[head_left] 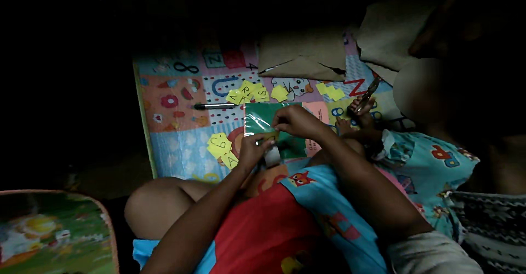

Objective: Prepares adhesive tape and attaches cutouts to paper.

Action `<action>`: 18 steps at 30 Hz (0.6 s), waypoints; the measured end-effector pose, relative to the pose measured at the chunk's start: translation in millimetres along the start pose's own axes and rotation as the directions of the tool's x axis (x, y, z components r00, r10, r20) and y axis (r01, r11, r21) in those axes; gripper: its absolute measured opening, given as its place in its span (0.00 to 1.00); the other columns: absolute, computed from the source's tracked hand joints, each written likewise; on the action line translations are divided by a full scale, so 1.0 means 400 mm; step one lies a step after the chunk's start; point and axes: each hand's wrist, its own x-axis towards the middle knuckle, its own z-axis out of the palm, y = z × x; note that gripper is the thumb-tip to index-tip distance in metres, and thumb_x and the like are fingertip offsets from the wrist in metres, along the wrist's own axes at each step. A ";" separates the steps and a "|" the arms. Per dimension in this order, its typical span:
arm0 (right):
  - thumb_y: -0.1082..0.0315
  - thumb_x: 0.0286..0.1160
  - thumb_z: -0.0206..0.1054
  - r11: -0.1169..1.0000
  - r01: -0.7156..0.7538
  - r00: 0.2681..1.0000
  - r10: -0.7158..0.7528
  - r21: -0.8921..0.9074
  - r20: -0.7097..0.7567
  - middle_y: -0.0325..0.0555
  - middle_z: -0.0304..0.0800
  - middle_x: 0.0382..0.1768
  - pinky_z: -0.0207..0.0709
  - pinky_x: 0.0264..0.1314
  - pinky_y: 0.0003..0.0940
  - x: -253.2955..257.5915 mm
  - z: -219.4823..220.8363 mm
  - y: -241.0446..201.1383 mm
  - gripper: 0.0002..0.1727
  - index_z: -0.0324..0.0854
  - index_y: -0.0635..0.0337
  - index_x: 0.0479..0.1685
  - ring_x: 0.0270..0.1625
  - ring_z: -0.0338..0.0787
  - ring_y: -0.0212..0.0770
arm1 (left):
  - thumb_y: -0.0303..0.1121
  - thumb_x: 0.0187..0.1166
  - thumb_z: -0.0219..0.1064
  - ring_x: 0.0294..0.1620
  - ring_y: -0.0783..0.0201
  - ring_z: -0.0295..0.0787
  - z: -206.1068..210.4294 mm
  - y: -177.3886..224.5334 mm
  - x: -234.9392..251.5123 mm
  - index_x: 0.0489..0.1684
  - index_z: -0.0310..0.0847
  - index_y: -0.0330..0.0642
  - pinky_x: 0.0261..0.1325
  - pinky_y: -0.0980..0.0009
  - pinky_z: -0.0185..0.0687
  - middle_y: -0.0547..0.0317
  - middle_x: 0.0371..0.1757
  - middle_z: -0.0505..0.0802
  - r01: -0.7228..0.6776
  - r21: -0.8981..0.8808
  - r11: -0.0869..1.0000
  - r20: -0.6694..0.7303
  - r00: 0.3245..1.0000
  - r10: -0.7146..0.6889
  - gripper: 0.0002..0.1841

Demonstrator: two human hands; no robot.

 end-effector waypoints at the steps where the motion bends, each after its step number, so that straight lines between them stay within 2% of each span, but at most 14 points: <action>1: 0.76 0.79 0.68 0.999 0.006 1.000 -0.006 -0.033 -0.020 0.59 0.93 0.43 0.79 0.60 0.52 -0.004 0.003 -0.008 0.07 0.90 0.71 0.46 0.49 0.91 0.52 | 0.24 0.74 0.74 0.44 0.50 0.91 -0.001 0.001 0.000 0.39 0.90 0.25 0.57 0.51 0.83 0.38 0.40 0.94 0.004 0.003 1.000 0.003 1.000 -0.004 0.07; 3: 0.76 0.78 0.68 0.995 0.036 0.997 -0.042 -0.098 -0.061 0.58 0.95 0.45 0.79 0.63 0.55 -0.013 0.013 -0.019 0.07 0.92 0.68 0.45 0.51 0.93 0.55 | 0.24 0.73 0.75 0.45 0.51 0.92 -0.003 0.000 0.001 0.40 0.89 0.25 0.58 0.52 0.84 0.39 0.41 0.94 0.003 -0.003 1.000 0.007 1.000 -0.003 0.07; 6: 0.78 0.74 0.70 0.979 0.140 0.971 -0.165 -0.150 -0.171 0.61 0.95 0.41 0.81 0.58 0.59 -0.022 0.037 -0.006 0.06 0.93 0.69 0.41 0.48 0.94 0.59 | 0.22 0.72 0.75 0.52 0.48 0.91 -0.005 0.001 0.001 0.52 0.87 0.22 0.63 0.53 0.83 0.35 0.49 0.93 -0.012 -0.044 0.999 0.013 1.000 0.013 0.14; 10: 0.80 0.71 0.71 0.952 0.249 0.912 -0.292 -0.178 -0.289 0.61 0.95 0.37 0.84 0.53 0.55 -0.032 0.050 0.011 0.05 0.92 0.71 0.40 0.43 0.95 0.58 | 0.24 0.76 0.72 0.49 0.52 0.91 -0.011 0.007 0.000 0.41 0.88 0.23 0.63 0.53 0.81 0.39 0.42 0.93 -0.056 -0.043 0.998 0.004 0.998 0.056 0.08; 16: 0.79 0.69 0.72 0.870 0.392 0.772 -0.487 -0.298 -0.408 0.57 0.95 0.35 0.87 0.49 0.50 -0.024 0.081 0.059 0.06 0.93 0.68 0.41 0.40 0.96 0.56 | 0.25 0.80 0.69 0.48 0.52 0.91 -0.023 -0.003 0.005 0.39 0.88 0.24 0.63 0.52 0.82 0.39 0.42 0.94 -0.071 -0.018 0.997 0.020 0.997 0.072 0.09; 18: 0.79 0.68 0.74 0.860 0.388 0.744 -0.504 -0.330 -0.439 0.55 0.97 0.38 0.85 0.52 0.50 -0.022 0.085 0.062 0.10 0.93 0.67 0.47 0.42 0.94 0.57 | 0.25 0.80 0.69 0.46 0.52 0.91 -0.029 0.006 0.006 0.38 0.88 0.25 0.60 0.51 0.82 0.40 0.41 0.93 -0.060 0.030 0.998 0.011 0.998 0.059 0.09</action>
